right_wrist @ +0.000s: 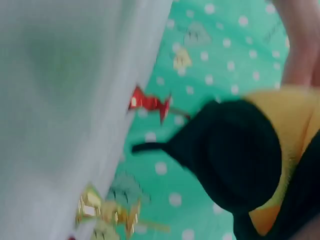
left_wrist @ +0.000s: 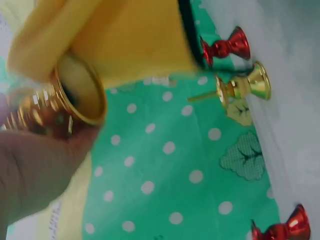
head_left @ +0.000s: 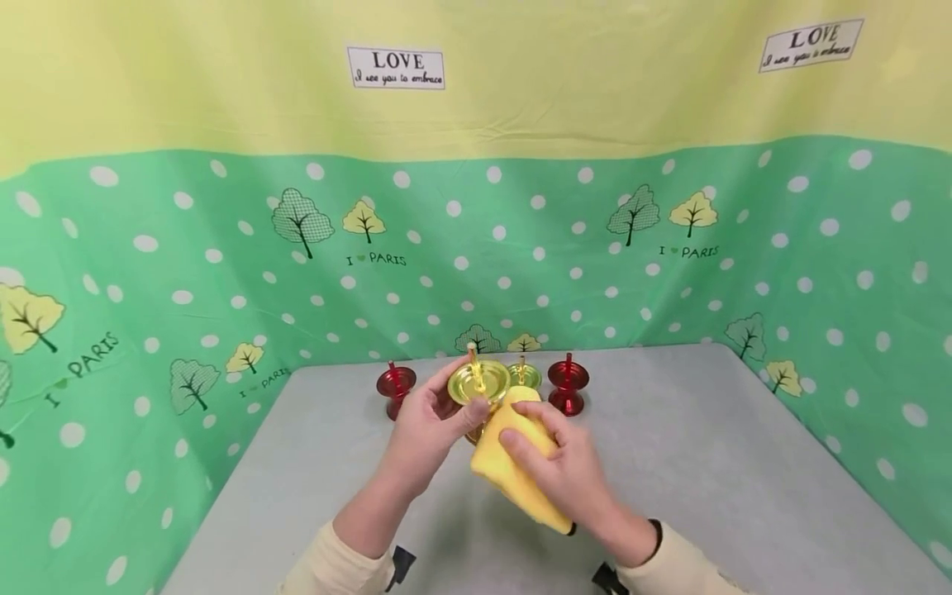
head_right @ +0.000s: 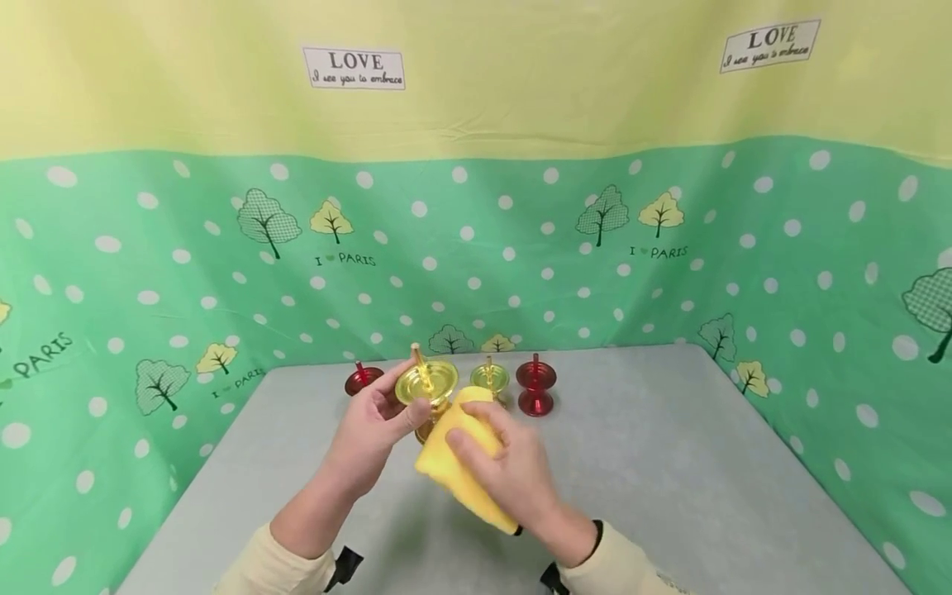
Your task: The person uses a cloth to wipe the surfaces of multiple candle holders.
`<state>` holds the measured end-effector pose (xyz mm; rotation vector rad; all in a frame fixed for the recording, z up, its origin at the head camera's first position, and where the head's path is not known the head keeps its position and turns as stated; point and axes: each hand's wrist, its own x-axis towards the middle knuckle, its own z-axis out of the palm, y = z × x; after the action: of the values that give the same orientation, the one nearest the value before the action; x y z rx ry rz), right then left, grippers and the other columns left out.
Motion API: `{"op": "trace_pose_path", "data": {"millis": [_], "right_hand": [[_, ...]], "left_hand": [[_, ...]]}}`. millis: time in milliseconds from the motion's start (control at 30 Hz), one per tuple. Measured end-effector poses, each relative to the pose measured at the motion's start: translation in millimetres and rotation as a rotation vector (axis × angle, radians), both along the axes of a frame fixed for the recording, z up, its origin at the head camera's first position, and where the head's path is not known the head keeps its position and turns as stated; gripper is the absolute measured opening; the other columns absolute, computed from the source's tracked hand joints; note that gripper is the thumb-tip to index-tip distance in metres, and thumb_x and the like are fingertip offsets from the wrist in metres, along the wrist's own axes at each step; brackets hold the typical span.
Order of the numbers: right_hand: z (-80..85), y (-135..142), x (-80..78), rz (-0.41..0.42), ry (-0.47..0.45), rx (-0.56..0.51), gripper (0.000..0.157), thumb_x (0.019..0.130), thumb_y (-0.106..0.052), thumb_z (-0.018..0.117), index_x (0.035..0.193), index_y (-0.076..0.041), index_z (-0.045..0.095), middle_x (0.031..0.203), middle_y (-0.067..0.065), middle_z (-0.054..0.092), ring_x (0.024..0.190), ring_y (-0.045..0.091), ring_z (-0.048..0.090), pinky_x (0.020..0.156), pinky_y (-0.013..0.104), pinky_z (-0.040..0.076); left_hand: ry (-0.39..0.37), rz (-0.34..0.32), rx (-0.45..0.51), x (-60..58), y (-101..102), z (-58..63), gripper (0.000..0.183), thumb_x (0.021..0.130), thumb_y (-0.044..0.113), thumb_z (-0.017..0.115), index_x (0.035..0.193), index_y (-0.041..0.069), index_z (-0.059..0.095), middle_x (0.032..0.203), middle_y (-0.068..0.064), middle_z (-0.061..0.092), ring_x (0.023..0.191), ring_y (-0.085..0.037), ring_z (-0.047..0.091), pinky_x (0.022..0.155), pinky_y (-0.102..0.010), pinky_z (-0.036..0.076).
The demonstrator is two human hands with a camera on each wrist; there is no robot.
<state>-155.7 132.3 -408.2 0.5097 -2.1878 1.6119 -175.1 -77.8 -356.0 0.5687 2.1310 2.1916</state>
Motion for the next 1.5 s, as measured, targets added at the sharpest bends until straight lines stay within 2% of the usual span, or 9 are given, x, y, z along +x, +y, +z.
{"op": "trace_pose_path", "data": {"millis": [200, 300, 367, 467, 600, 800, 1133, 1367, 1500], "right_hand": [[5.6, 9, -9.1, 0.158, -0.146, 0.037, 0.026, 0.103, -0.025, 0.072, 0.128, -0.017, 0.076, 0.095, 0.006, 0.076, 0.069, 0.007, 0.069, 0.060, 0.025, 0.060], [4.0, 2, -2.5, 0.160, 0.017, 0.129, 0.027, 0.102, -0.025, 0.075, 0.127, -0.016, 0.077, 0.100, 0.003, 0.078, 0.072, 0.004, 0.067, 0.062, 0.024, 0.059], [2.7, -4, 1.4, 0.137, 0.158, 0.170, 0.027, 0.099, -0.022, 0.078, 0.125, -0.015, 0.077, 0.098, 0.001, 0.078, 0.073, 0.002, 0.064, 0.061, 0.025, 0.058], [1.2, -12, 3.5, 0.144, 0.155, 0.140, 0.024, 0.098, -0.020, 0.078, 0.122, -0.018, 0.077, 0.093, -0.001, 0.076, 0.072, 0.001, 0.063, 0.060, 0.024, 0.057], [-2.0, -17, 9.3, 0.148, 0.030, 0.121, 0.022, 0.101, -0.025, 0.076, 0.122, -0.019, 0.077, 0.086, -0.003, 0.073, 0.065, -0.001, 0.063, 0.056, 0.024, 0.057], [-4.1, -17, 14.1, 0.168, 0.053, 0.150, 0.024, 0.101, -0.024, 0.076, 0.124, -0.017, 0.076, 0.088, -0.001, 0.075, 0.064, -0.001, 0.063, 0.056, 0.025, 0.058], [3.7, -16, -3.6, 0.543, -0.507, -0.064, 0.040, 0.108, -0.032, 0.065, 0.133, 0.000, 0.069, 0.112, 0.010, 0.079, 0.088, 0.007, 0.077, 0.079, 0.023, 0.064], [-4.8, 6, -1.0, 0.768, -0.704, -0.137, 0.042, 0.111, -0.028, 0.060, 0.137, 0.005, 0.063, 0.108, 0.001, 0.079, 0.088, 0.006, 0.076, 0.077, 0.022, 0.063], [-14.3, 39, 4.1, 0.858, -0.751, -0.140, 0.035, 0.112, -0.020, 0.057, 0.138, 0.003, 0.063, 0.112, -0.001, 0.079, 0.091, 0.005, 0.077, 0.077, 0.022, 0.064]], "left_hand": [[-0.012, -0.242, 0.053, -2.4, -16, -3.3, 0.078, 0.102, 0.042, 0.072, 0.160, -0.002, 0.042, 0.139, -0.008, 0.068, 0.119, -0.011, 0.069, 0.102, -0.026, 0.059], [-0.058, -0.280, 0.096, -0.4, -23, -7.7, 0.072, 0.110, 0.042, 0.055, 0.159, -0.007, 0.037, 0.133, 0.004, 0.069, 0.122, -0.007, 0.066, 0.105, -0.024, 0.056], [-0.082, -0.266, 0.131, 2.2, -26, -11.1, 0.069, 0.113, 0.042, 0.044, 0.158, -0.010, 0.035, 0.129, 0.007, 0.069, 0.123, -0.007, 0.065, 0.105, -0.023, 0.055], [-0.077, -0.212, 0.138, 7.7, -27, -16.6, 0.067, 0.115, 0.045, 0.037, 0.156, -0.008, 0.036, 0.130, 0.005, 0.068, 0.123, -0.009, 0.064, 0.102, -0.025, 0.055], [-0.039, -0.090, 0.049, 15.5, -24, -25.3, 0.071, 0.104, 0.048, 0.061, 0.155, 0.001, 0.046, 0.133, -0.006, 0.068, 0.116, -0.011, 0.066, 0.096, -0.024, 0.059], [-0.028, 0.019, 0.050, 20.5, -23, -29.2, 0.076, 0.093, 0.043, 0.082, 0.153, 0.006, 0.053, 0.132, -0.011, 0.070, 0.114, -0.015, 0.071, 0.097, -0.024, 0.061], [0.033, -0.510, 0.298, 20.5, -49, -33.2, 0.050, 0.115, 0.039, 0.047, 0.151, 0.005, 0.054, 0.136, 0.004, 0.073, 0.127, -0.009, 0.066, 0.114, -0.028, 0.051], [-0.012, -0.356, 0.248, 20.0, -49, -34.1, 0.055, 0.115, 0.036, 0.047, 0.151, -0.005, 0.050, 0.124, 0.008, 0.074, 0.112, -0.004, 0.066, 0.104, -0.024, 0.054], [-0.073, -0.138, 0.212, 6.2, -42, -41.3, 0.071, 0.108, 0.035, 0.065, 0.157, -0.009, 0.039, 0.127, 0.005, 0.073, 0.114, -0.005, 0.067, 0.104, -0.021, 0.054]]}}
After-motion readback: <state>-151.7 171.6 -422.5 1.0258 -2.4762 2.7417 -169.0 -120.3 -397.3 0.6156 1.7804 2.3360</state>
